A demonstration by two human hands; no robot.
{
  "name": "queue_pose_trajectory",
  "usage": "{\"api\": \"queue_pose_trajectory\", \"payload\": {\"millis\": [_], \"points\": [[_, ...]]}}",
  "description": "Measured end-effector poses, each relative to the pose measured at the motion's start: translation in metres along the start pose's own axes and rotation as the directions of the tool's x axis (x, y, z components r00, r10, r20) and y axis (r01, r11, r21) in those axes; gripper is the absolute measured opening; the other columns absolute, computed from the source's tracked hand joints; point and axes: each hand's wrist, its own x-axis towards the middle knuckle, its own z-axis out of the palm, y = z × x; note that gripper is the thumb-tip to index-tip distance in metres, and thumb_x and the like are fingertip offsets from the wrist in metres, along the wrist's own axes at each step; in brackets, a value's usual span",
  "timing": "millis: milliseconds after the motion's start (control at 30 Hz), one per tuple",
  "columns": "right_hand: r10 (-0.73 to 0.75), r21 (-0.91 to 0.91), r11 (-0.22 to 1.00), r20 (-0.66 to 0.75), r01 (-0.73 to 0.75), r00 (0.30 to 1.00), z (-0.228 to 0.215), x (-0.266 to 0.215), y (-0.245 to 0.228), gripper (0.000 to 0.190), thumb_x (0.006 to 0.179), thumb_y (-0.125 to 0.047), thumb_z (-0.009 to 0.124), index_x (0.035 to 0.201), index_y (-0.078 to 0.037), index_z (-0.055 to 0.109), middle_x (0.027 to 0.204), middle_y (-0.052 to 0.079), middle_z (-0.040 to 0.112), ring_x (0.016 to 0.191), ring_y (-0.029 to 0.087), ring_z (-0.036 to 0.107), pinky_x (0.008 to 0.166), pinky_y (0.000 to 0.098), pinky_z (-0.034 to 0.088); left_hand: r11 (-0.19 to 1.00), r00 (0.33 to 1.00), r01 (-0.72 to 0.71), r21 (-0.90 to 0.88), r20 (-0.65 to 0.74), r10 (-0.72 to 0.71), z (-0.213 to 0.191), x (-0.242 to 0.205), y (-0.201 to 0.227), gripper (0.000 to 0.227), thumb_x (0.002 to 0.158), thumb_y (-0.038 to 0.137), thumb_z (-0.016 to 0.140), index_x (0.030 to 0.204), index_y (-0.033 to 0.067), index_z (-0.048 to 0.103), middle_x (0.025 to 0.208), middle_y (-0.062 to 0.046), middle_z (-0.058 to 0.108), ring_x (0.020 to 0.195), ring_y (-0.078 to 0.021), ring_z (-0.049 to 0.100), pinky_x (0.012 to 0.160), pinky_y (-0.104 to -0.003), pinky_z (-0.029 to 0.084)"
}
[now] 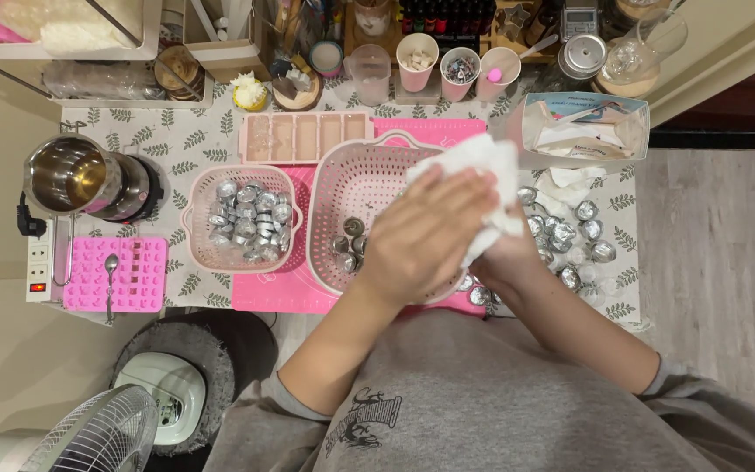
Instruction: Clean silver candle holders using a white cloth.
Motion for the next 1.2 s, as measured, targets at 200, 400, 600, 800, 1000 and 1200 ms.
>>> {"api": "queue_pose_trajectory", "payload": {"millis": [200,400,600,800,1000,1200], "points": [[-0.134,0.015,0.991,0.280,0.135,0.951,-0.028,0.019,-0.016,0.007,0.108,-0.008,0.059,0.108,-0.006,0.053,0.094,0.006,0.061,0.081,0.015,0.061,0.069,0.0291,0.052,1.000,1.000,-0.013,-0.028,0.012,0.013,0.005,-0.027,0.007,0.024,0.094,0.002,0.071,0.117,0.0038,0.071,0.126,-0.010,0.070,0.119,-0.0274,0.071,0.116,-0.051,0.048],[-0.069,0.163,0.987,0.473,-0.010,0.878,-0.002,0.003,-0.043,0.006,0.105,-0.006,0.056,0.102,-0.009,0.052,0.071,0.004,0.047,0.055,0.008,0.037,0.041,0.0201,0.023,0.931,0.938,0.200,-0.305,-0.217,-0.272,-0.007,-0.037,0.005,0.014,0.105,0.005,0.063,0.117,0.0004,0.067,0.119,-0.009,0.074,0.106,-0.0196,0.075,0.111,-0.039,0.057],[-0.140,-0.081,0.979,0.410,0.189,0.901,0.001,-0.005,-0.039,0.011,0.099,0.000,0.061,0.100,-0.006,0.052,0.080,0.005,0.057,0.055,0.005,0.048,0.043,0.0192,0.032,0.594,0.669,0.332,-0.733,-0.261,-0.696,-0.006,-0.037,0.018,0.019,0.111,0.014,0.061,0.121,-0.0025,0.062,0.102,-0.004,0.068,0.083,-0.0068,0.061,0.079,-0.025,0.050],[-0.372,-0.420,0.705,0.467,0.571,0.802,-0.001,-0.017,-0.041,0.033,0.097,-0.019,0.080,0.105,0.000,0.054,0.096,0.008,0.068,0.084,0.008,0.063,0.077,0.0216,0.053,0.726,0.928,0.112,-0.678,-0.189,-0.320,-0.020,-0.017,0.036,0.019,0.110,0.014,0.063,0.123,0.0040,0.054,0.116,-0.010,0.069,0.109,-0.0181,0.073,0.094,-0.026,0.061],[-0.457,-0.451,0.535,0.557,0.715,0.693,0.002,-0.036,-0.047,0.055,0.096,-0.048,0.077,0.113,0.000,0.054,0.105,0.003,0.065,0.094,0.006,0.064,0.083,0.0222,0.054,0.983,0.980,-0.183,0.017,-0.073,0.183,-0.014,0.001,0.029,0.020,0.099,0.008,0.080,0.114,0.0084,0.068,0.124,-0.008,0.075,0.121,-0.0220,0.073,0.115,-0.046,0.046],[-0.422,-0.543,0.584,0.432,0.603,0.797,-0.007,-0.040,-0.040,0.015,0.102,-0.007,0.066,0.106,0.002,0.055,0.098,0.005,0.067,0.082,0.001,0.062,0.065,0.0160,0.049,0.997,0.971,0.070,-0.028,-0.226,-0.075,0.000,-0.001,-0.001,0.020,0.097,0.006,0.076,0.114,0.0025,0.065,0.113,-0.010,0.074,0.105,-0.0215,0.075,0.112,-0.047,0.052]]}}
